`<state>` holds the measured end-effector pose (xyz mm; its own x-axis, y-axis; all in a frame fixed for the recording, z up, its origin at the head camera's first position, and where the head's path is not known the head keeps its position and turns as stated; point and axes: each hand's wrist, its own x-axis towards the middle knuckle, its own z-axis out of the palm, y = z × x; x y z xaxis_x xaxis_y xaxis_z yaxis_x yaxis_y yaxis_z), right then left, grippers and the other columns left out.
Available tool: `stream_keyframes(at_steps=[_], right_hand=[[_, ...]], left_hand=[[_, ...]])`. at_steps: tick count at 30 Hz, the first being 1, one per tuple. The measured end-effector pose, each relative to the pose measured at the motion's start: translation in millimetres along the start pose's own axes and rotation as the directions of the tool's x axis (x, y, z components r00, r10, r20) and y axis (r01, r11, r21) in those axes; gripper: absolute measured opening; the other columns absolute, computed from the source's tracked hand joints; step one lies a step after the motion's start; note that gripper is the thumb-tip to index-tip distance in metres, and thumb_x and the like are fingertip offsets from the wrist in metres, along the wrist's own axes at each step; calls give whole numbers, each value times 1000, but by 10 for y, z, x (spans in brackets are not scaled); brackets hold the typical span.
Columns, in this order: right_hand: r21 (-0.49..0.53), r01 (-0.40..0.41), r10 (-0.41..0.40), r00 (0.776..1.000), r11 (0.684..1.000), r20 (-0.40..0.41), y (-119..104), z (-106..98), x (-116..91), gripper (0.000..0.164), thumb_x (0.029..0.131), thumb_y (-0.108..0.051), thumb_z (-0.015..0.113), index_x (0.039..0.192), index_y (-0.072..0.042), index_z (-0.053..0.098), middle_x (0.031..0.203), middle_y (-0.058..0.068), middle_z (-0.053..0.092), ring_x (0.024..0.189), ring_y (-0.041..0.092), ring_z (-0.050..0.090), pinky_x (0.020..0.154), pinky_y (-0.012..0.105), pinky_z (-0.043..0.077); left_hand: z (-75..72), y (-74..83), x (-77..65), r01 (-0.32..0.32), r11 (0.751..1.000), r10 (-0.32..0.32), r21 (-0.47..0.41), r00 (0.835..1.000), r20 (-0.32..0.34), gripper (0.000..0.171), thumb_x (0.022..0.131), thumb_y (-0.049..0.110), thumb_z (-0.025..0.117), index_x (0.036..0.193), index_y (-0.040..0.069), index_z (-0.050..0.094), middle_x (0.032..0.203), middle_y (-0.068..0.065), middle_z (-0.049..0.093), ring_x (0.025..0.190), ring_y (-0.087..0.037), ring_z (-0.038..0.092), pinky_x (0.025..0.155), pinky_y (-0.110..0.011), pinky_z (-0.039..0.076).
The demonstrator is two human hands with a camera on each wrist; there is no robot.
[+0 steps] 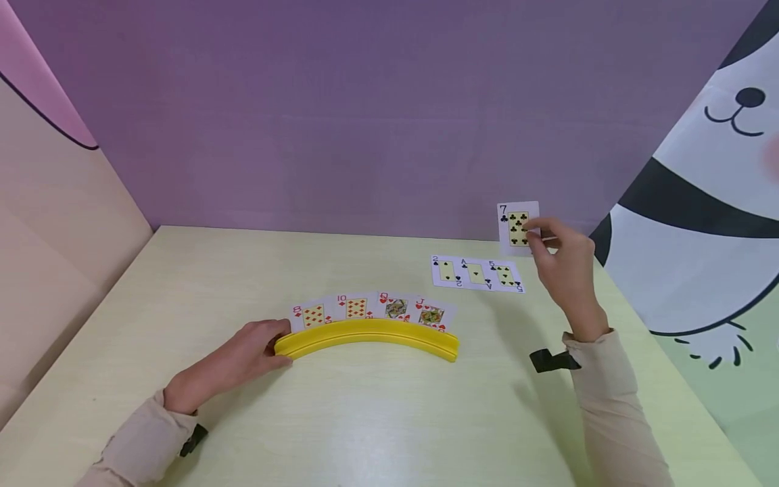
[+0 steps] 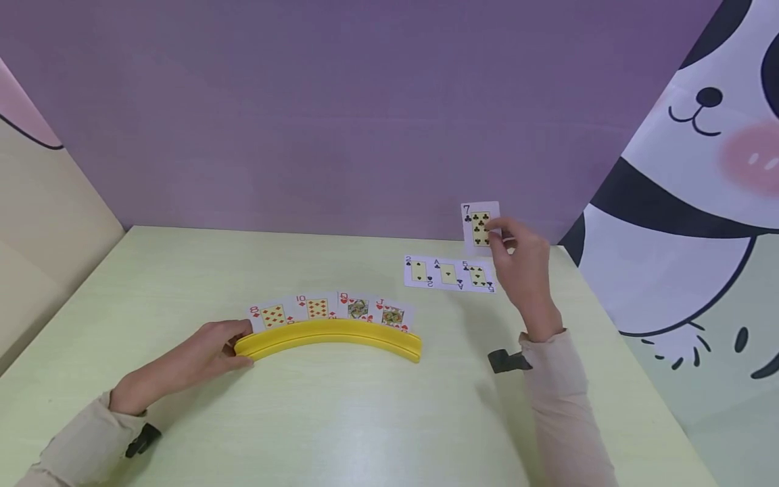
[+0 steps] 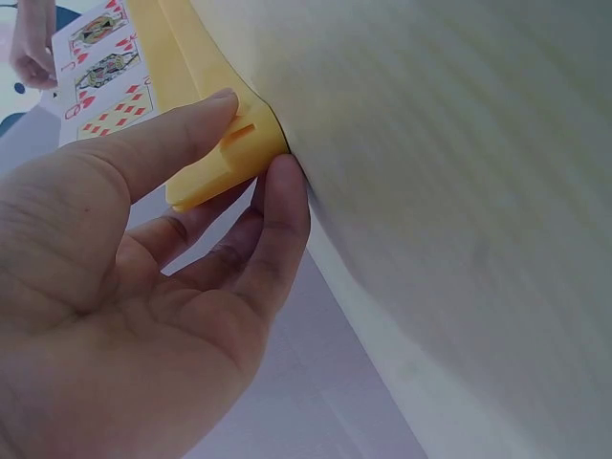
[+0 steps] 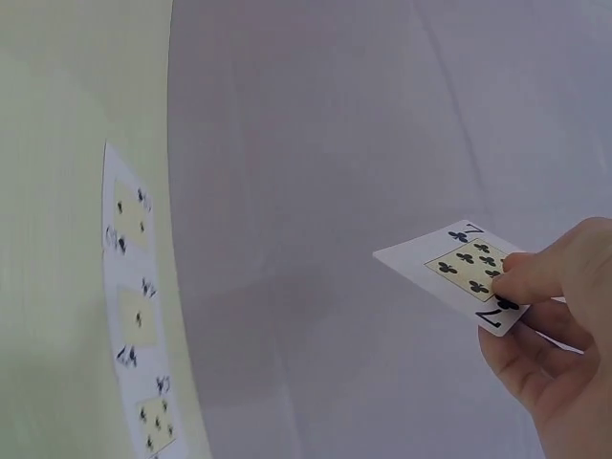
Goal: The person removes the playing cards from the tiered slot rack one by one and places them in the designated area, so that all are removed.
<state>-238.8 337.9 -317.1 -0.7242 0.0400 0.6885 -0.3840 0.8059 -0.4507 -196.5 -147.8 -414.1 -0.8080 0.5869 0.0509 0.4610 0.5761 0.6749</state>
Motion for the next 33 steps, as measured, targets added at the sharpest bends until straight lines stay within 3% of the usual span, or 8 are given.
stream_keyframes(at_steps=[4, 9, 14, 17, 22, 33], right_hand=[[-20, -48, 48, 999, 999, -16, 148, -10, -5, 14, 96, -4, 62, 106, -1, 72, 99, 17, 72, 84, 28, 66, 74, 6, 39], [-28, -97, 96, 995, 995, -39, 359, 2, -18, 14, 96, -6, 63, 105, -1, 72, 98, 16, 73, 81, 12, 60, 72, 7, 40], [-33, -175, 174, 984, 984, -23, 567, 21, -52, 17, 98, -10, 61, 108, 0, 71, 102, 18, 71, 86, 17, 61, 69, 8, 39], [-37, -225, 225, 974, 974, -12, 682, 34, -79, 17, 98, -10, 60, 108, 1, 69, 103, 19, 70, 88, 19, 61, 69, 8, 39], [-45, -306, 306, 952, 951, 4, 867, 53, -127, 17, 98, -11, 61, 109, 2, 66, 104, 19, 68, 85, 5, 55, 70, 9, 39], [-78, -427, 432, 900, 901, 55, 1222, 103, -268, 21, 98, -14, 61, 111, 2, 66, 107, 18, 66, 80, 0, 52, 66, 13, 40]], left_hand=[[1, 2, 2, 5, 1000, -5, 8, 1000, -1, 26, 84, 4, 79, 94, 7, 55, 92, -4, 61, 76, -15, 53, 61, -22, 45], [-1, 11, 7, 6, 999, -5, 37, 1000, -7, 26, 84, 3, 78, 93, 7, 55, 87, -2, 58, 73, -15, 51, 60, -22, 44], [9, 14, 9, 18, 998, -18, 57, 1000, -6, 24, 84, 4, 78, 94, 6, 57, 84, 0, 56, 71, -14, 50, 59, -22, 43], [15, 19, 9, 35, 998, -35, 59, 999, -4, 23, 84, 6, 78, 96, 5, 58, 84, 0, 57, 71, -14, 50, 59, -23, 43], [20, 29, 14, 62, 996, -62, 57, 998, -7, 22, 85, 7, 78, 97, 4, 60, 84, -1, 57, 71, -14, 50, 59, -23, 44], [-10, 25, -3, 39, 999, -39, 28, 999, 6, 22, 85, 8, 79, 96, 5, 60, 86, 0, 58, 75, -15, 51, 60, -22, 44]])
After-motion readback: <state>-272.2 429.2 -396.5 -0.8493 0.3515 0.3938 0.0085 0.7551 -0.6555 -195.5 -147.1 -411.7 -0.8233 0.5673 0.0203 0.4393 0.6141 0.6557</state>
